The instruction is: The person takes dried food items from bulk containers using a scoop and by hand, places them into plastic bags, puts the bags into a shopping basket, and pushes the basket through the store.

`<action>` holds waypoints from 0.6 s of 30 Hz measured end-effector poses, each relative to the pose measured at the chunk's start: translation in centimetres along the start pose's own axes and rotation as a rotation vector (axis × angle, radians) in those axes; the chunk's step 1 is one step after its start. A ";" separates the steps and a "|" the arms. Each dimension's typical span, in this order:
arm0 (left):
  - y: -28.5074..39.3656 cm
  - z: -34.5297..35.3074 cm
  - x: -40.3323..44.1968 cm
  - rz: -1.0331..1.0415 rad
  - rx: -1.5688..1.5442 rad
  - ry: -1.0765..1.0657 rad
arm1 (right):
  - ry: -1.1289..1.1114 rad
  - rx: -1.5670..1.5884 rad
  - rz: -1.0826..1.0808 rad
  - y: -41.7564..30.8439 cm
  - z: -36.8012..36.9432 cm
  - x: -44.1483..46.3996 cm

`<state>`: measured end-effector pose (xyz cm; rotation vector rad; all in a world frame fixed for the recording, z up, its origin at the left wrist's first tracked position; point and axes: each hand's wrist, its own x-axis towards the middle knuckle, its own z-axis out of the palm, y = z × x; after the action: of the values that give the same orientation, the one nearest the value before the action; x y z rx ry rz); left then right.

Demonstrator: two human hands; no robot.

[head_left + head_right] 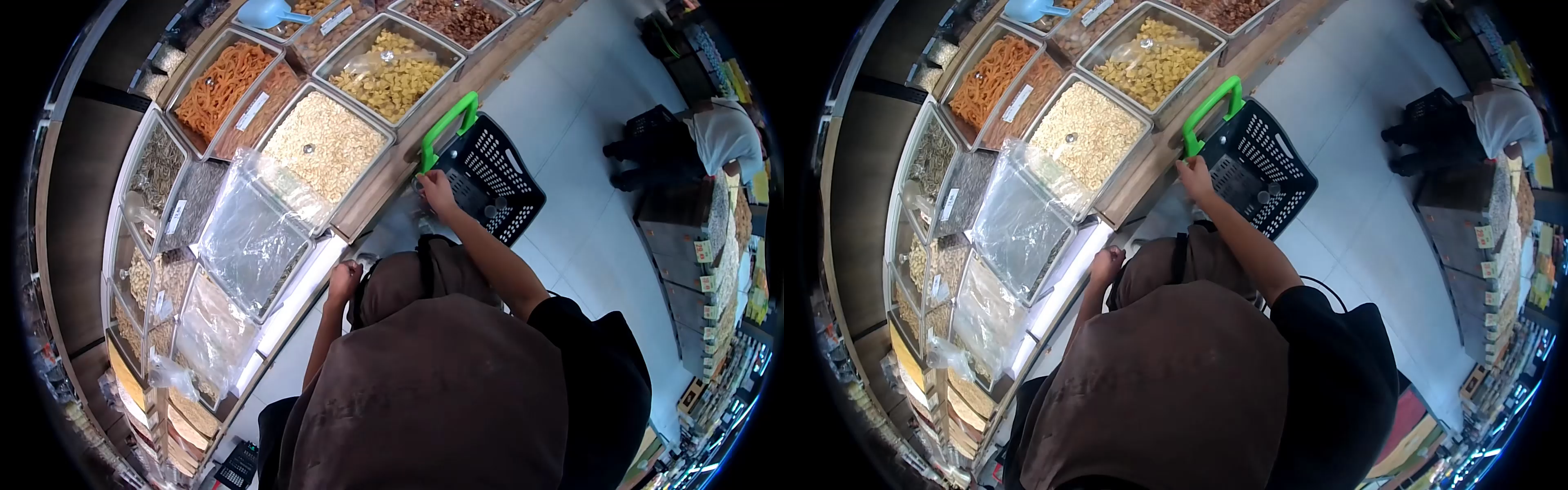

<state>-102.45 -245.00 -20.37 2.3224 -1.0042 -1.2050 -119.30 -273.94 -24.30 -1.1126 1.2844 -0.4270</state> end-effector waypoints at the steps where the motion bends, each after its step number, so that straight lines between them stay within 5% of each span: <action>1: -1.0 1.5 0.5 -0.008 -0.001 0.013 | -0.015 -0.001 -0.004 -0.8 -0.3 1.2; 3: -2.7 4.5 0.7 0.053 -0.055 0.049 | 0.237 -0.076 -0.093 -2.4 -0.6 3.4; 9: -0.2 9.5 -2.6 -0.234 -0.067 0.101 | 0.397 0.181 -0.036 -6.4 -1.3 11.5; 11: 0.1 10.6 -4.7 -0.270 -0.189 0.242 | 0.341 0.140 -0.193 -5.3 -1.1 14.7; 13: -0.7 12.2 -5.6 -0.367 -0.281 0.303 | 0.357 0.393 -0.102 -5.0 -0.1 16.6; 15: -1.9 14.4 -6.5 -0.476 -0.401 0.454 | 0.139 0.513 0.040 -6.9 -0.6 15.2; 18: -2.5 16.2 -6.8 -0.513 -0.571 0.542 | 0.136 0.492 -0.039 -6.3 -0.7 14.8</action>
<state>-117.20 -238.01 -27.41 2.2655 0.1227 -0.7818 -113.62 -288.75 -26.88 -0.7013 1.1888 -0.8107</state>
